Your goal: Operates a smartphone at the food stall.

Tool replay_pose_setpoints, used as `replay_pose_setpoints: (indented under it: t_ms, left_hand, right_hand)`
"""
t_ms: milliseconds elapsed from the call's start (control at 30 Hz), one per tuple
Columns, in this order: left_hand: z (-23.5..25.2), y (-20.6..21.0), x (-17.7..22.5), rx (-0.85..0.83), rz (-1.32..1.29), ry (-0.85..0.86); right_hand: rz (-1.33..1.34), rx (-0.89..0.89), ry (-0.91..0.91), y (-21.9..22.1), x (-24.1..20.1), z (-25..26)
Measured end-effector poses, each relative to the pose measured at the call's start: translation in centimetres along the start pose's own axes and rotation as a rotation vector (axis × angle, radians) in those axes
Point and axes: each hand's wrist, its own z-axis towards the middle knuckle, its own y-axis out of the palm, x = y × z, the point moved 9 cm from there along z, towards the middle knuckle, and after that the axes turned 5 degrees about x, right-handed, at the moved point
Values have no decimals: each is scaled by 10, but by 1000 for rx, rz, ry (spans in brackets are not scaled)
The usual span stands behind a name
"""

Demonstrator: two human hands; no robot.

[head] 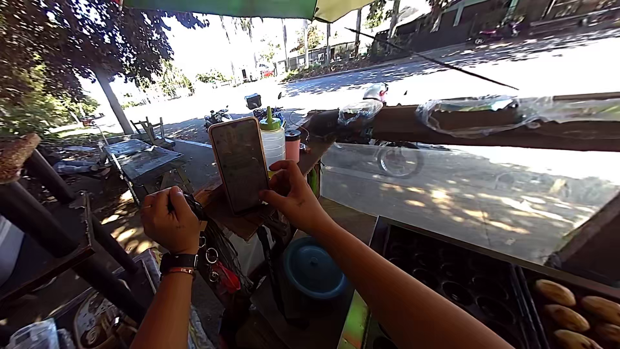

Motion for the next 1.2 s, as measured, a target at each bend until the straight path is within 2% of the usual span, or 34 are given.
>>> replay_pose_setpoints:
  t_ms: [467,667,1200]
  left_hand:
    - [0,1,-1,-7,1,-2]
    - [0,1,-1,-2,1,-11]
    - [1,0,0,-2,-16,17]
  right_hand:
    - [-46,-18,-18,2,-2,-1]
    - [25,17,-2,-1,-2,-1]
    - [-70,64,11,3,-2,0]
